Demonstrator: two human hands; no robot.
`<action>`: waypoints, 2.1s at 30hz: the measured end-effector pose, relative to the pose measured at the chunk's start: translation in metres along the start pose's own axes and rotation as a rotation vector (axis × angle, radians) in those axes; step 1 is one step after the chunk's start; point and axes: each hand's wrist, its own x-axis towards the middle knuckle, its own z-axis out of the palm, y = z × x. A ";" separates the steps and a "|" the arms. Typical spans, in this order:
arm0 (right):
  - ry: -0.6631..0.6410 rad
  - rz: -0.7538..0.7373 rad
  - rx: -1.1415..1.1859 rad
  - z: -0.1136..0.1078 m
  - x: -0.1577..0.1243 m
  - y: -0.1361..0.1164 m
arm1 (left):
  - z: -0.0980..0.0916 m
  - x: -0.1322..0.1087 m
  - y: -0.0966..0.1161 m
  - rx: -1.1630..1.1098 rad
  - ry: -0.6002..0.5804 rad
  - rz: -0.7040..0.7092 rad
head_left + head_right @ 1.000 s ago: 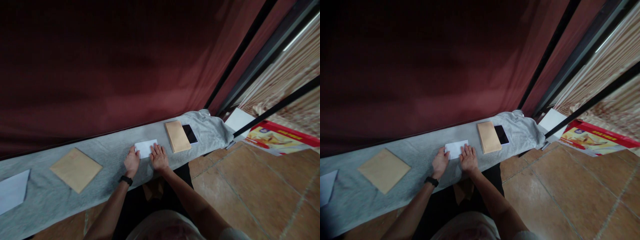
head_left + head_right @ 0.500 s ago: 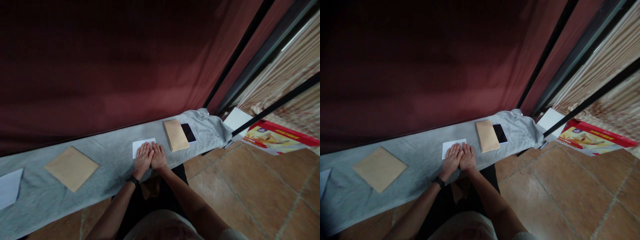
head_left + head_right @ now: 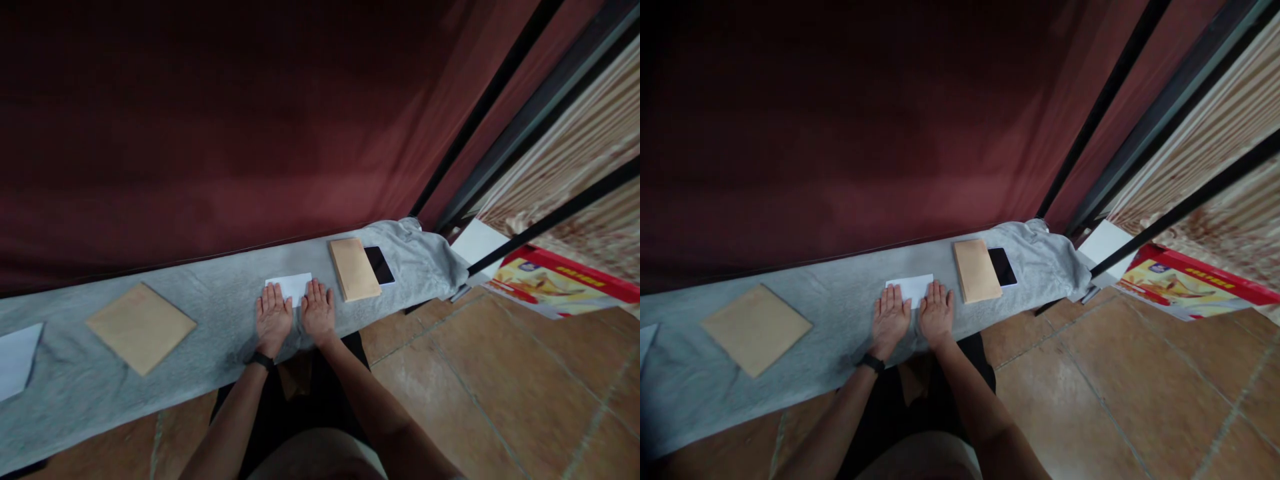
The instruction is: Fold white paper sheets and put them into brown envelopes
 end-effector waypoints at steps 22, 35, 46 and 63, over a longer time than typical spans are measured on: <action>-0.010 -0.250 0.048 -0.012 -0.033 0.032 | 0.008 0.030 0.029 -0.106 -0.196 0.463; 0.064 -0.266 0.007 -0.003 -0.035 0.034 | 0.009 0.007 -0.012 0.066 0.030 0.134; 0.163 -0.232 -0.033 0.010 -0.044 0.035 | 0.003 -0.019 -0.032 0.120 0.088 0.064; -0.049 -0.416 0.015 -0.002 -0.018 0.031 | -0.003 -0.020 -0.030 0.105 0.042 0.077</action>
